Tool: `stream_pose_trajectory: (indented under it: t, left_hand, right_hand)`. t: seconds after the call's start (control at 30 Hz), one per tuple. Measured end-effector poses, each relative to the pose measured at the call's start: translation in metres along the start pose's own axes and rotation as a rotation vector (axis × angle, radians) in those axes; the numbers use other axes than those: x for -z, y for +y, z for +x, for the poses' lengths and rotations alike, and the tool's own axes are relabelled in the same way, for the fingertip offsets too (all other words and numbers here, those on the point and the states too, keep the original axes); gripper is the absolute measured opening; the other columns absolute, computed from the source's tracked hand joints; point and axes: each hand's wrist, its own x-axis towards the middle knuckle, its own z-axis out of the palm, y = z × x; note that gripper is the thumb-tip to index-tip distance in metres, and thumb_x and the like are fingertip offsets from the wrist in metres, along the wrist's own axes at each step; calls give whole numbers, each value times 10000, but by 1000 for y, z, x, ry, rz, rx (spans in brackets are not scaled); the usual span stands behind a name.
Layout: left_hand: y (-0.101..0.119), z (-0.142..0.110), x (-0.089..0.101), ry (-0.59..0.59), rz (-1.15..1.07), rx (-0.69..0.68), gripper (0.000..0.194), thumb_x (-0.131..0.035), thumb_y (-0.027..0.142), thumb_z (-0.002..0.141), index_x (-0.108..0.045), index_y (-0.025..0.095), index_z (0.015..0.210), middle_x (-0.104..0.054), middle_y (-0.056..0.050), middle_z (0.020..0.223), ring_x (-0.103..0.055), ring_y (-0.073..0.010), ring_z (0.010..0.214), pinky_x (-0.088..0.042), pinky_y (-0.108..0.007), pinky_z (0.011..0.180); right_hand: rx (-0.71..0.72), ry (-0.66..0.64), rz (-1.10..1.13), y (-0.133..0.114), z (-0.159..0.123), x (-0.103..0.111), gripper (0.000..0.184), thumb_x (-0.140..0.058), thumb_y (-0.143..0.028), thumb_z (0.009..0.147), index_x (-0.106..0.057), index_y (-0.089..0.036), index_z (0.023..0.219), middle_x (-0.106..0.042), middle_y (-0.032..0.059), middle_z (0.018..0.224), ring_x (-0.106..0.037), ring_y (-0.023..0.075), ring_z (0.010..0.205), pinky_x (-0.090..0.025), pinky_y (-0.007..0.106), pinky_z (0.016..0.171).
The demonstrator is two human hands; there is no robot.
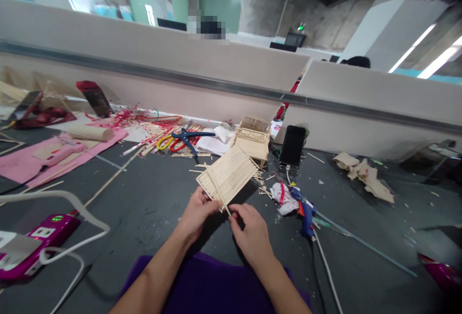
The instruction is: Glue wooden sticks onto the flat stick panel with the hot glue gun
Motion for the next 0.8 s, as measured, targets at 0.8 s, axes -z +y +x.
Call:
stream_pose_trajectory:
  t: [0.8]
  left_hand:
    - [2, -2, 2, -169, 28, 139, 613, -775, 137, 655, -523, 177, 1212, -689, -123, 1077, -669, -186, 802, -544, -291, 710]
  right_hand:
    - [-574, -19, 991, 9, 12, 7, 317, -719, -388, 705, -559, -186, 889, -546, -86, 577, -402, 33, 374, -290, 105, 284]
